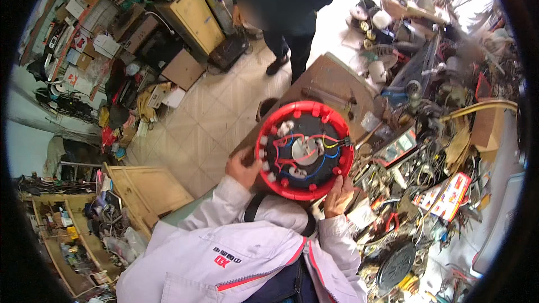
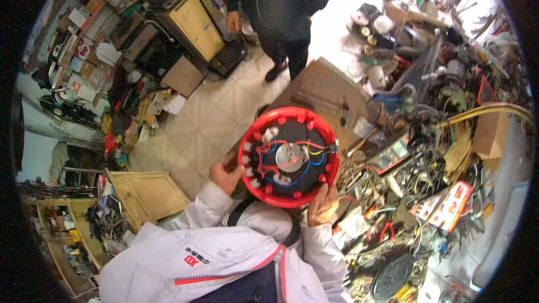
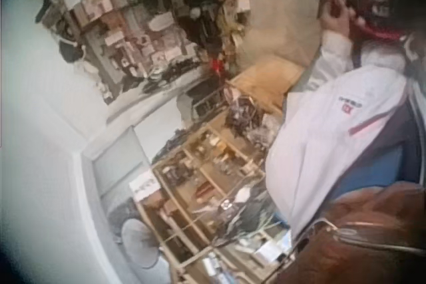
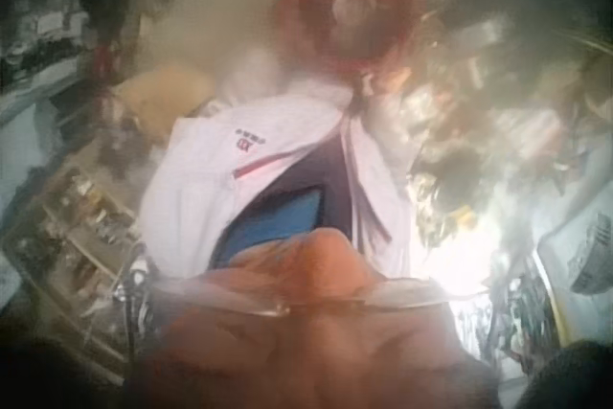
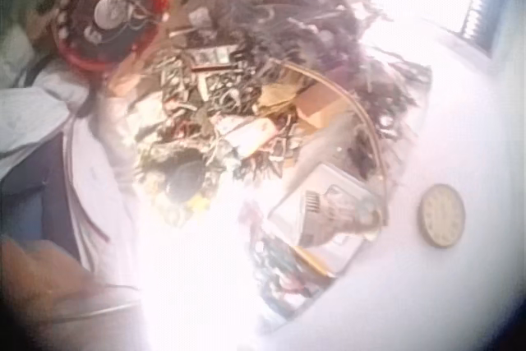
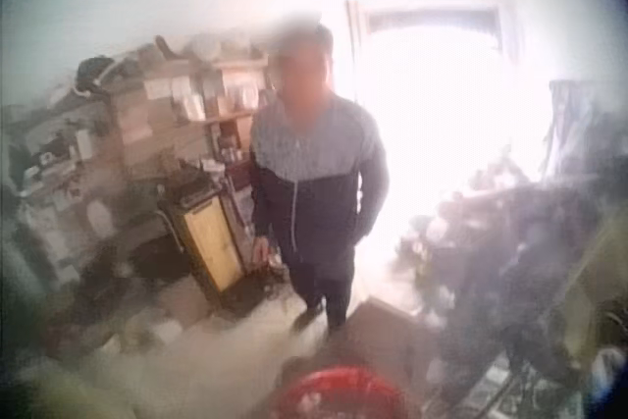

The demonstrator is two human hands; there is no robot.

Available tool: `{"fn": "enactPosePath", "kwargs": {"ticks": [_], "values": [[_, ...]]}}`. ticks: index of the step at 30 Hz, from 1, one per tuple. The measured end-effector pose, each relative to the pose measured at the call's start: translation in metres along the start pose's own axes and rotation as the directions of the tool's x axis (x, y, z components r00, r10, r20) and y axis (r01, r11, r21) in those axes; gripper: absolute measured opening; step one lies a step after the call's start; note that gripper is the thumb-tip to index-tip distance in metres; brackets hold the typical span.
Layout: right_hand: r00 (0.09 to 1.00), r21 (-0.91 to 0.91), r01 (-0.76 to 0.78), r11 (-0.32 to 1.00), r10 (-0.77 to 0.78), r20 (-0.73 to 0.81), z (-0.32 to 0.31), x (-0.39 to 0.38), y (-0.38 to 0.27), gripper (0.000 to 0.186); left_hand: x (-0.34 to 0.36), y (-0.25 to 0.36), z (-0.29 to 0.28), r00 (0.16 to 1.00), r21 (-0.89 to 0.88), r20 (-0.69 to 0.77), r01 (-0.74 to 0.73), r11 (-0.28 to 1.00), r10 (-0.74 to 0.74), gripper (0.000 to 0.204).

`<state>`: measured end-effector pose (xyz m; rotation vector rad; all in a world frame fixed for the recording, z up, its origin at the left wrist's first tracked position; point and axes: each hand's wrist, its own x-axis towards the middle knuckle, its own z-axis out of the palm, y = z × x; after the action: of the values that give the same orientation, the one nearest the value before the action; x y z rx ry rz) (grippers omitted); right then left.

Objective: The person works on a red circular electronic device with multiple wires and components. They use a multimeter to test connections, adjust wires, and retrieve a small component from a shelf. The person repeatedly tests the device, which lights up during testing, and continues to manipulate the internal wiring.

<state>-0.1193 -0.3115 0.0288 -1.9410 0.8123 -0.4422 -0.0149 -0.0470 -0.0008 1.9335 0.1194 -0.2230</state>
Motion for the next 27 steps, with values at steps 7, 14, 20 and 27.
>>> {"fn": "enactPosePath", "kwargs": {"ticks": [7,14,20,27], "values": [[0.997,0.061,-0.053,0.997,0.05,0.054,0.009,-0.032,0.006,0.027,0.013,0.027,-0.015,0.999,-0.207,0.033,-0.02,0.978,0.027,0.041],[1.0,-0.017,0.026,1.0,-0.026,-0.005,0.013,-0.028,0.008,0.031,0.015,0.024,-0.013,0.995,-0.152,0.071,-0.064,0.986,0.075,0.04],[0.972,0.092,-0.214,0.973,0.203,0.116,0.001,-0.023,0.004,0.033,0.017,0.04,-0.011,0.991,-0.212,0.119,-0.041,0.976,0.067,0.045],[0.994,-0.24,0.008,0.971,-0.033,-0.101,-0.012,-0.014,-0.072,0.021,0.026,0.056,-0.029,0.954,-0.107,0.298,0.014,0.994,0.019,0.056]]}}
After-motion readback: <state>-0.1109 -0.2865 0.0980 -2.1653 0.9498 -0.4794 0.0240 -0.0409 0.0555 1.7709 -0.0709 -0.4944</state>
